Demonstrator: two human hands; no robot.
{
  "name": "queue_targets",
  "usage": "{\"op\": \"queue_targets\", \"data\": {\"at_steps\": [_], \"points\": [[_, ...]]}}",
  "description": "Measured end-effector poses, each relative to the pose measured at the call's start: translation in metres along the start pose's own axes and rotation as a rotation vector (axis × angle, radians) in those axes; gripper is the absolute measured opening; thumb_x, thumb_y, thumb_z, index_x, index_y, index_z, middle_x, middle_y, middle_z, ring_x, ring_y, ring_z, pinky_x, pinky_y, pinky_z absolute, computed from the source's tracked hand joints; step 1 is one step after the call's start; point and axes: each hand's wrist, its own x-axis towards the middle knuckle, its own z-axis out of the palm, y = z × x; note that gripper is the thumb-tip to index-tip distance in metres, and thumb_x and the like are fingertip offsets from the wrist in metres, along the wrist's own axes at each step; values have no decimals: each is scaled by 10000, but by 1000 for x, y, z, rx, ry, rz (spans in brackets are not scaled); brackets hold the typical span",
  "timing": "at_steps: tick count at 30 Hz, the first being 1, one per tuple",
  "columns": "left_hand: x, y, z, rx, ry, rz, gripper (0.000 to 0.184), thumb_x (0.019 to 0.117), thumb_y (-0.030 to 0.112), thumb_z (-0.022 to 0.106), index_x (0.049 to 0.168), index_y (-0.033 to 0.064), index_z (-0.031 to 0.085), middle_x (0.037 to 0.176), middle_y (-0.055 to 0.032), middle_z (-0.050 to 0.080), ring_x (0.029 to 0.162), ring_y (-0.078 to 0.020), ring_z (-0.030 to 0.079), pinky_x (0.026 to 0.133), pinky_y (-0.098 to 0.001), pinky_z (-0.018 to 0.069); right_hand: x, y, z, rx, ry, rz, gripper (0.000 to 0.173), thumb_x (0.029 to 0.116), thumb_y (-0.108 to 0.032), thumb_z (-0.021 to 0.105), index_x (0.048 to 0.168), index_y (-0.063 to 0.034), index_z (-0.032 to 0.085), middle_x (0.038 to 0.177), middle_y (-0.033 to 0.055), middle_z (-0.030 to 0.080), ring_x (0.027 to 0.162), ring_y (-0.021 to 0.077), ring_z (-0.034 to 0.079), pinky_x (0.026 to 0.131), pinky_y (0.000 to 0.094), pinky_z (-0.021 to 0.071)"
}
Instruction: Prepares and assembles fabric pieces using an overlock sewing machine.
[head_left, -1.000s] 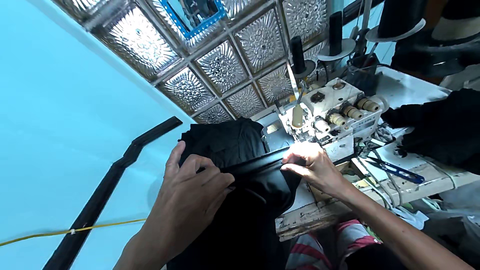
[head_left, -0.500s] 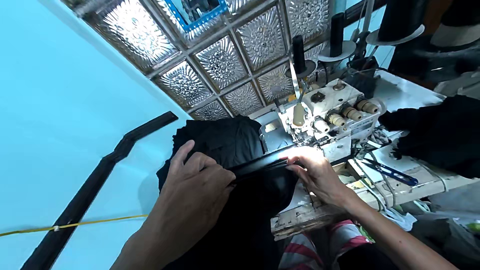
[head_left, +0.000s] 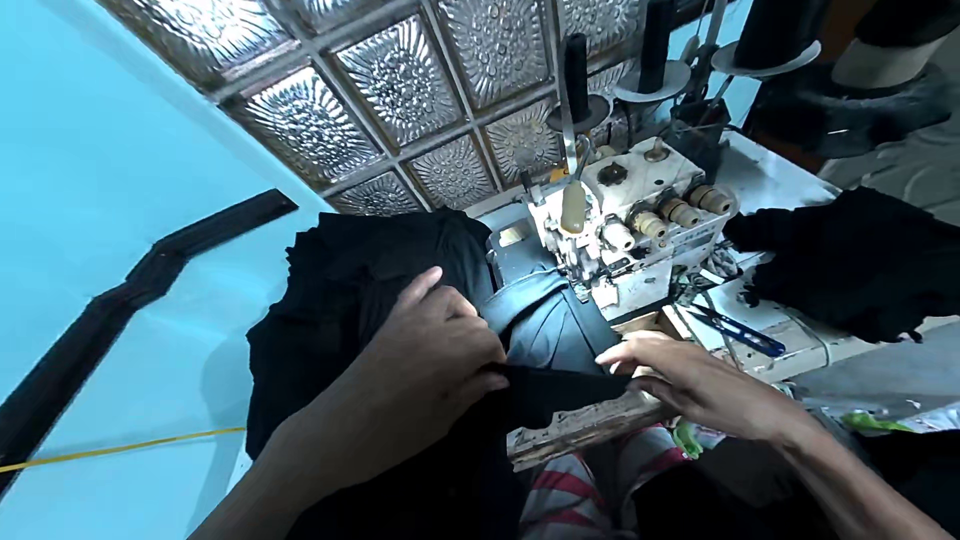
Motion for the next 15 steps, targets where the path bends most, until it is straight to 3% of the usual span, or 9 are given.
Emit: {"op": "queue_targets", "data": {"at_steps": [2,5,11,15], "points": [[7,2,6,34,-4,17,330,1035,332,455,897,184,716,801,65,637,990,-166,641,1136,-597,314,0,-2,2,-74,-15,-30,235,997,-74,541,1179,-53,689,1027,81,747,1004,214,716,1103,481,443],[16,5,12,73,6,1,326,1026,293,460,862,165,711,767,47,639,984,-189,670,1132,-618,329,7,0,6,-156,3,-50,187,1009,-93,529,1057,-55,706,978,79,739,1002,229,714,1119,510,416],[28,14,32,65,62,-13,315,1018,252,468,826,139,691,668,22,601,761,-169,655,1106,-588,356,17,-1,9,-258,106,-47,217,1026,-123,520,1033,-45,722,931,80,753,931,212,738,1080,444,465],[35,22,51,18,103,-20,311,1019,240,479,780,130,646,576,14,497,599,-164,557,1028,-524,405,19,0,12,-273,157,-53,220,1024,-133,531,1034,-42,731,938,78,766,938,203,745,1054,397,491]]}}
